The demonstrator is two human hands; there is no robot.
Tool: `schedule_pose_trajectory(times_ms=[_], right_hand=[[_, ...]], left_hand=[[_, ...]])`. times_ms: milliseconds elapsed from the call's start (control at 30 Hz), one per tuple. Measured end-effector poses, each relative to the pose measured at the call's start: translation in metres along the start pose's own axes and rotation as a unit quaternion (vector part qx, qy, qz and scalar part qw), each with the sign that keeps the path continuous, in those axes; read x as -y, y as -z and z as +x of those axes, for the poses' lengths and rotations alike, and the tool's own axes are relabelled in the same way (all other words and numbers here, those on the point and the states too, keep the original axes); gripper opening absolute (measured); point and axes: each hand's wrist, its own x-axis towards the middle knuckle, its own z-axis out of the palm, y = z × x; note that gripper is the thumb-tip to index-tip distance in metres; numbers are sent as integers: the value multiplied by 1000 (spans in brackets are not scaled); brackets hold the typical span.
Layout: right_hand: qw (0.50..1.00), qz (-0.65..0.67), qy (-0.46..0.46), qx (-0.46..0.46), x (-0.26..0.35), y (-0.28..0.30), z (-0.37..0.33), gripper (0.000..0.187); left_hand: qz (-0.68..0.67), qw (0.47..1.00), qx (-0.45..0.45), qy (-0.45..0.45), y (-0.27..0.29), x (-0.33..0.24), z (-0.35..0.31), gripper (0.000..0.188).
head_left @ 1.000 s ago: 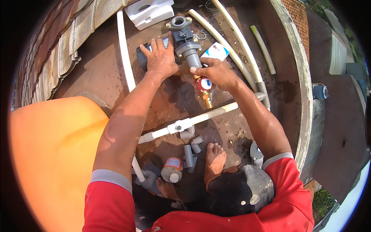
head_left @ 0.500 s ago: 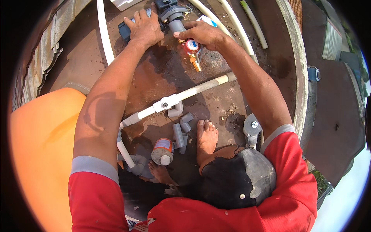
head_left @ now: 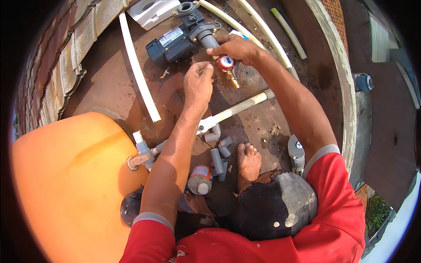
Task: The person assembles a PVC pipe system on a rooftop next to a large orange water tank. They use an angle grinder to cut and smooth pipe ends, then connect pipes with fittings and a brass valve, and attach a water pump to the assembly.
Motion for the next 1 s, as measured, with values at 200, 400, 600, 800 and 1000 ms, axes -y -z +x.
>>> schedule_pose_trajectory(times_ms=[200,400,600,800,1000], right_hand=[[999,-32,6,-4,-13,-1,14,58],[997,-71,14,-6,-8,2,13,57],[993,-108,44,16,5,15,-4,70],[996,-59,72,7,5,42,-63,94],[993,15,72,-98,-15,37,-111,56]], left_hand=[[-328,924,129,146,-3,-2,14,48],[-319,918,207,108,1,-8,13,54],[-317,917,215,112,-3,-8,9,55],[-354,900,216,132,-1,-8,6,41],[-372,889,208,166,-4,-18,-7,34]])
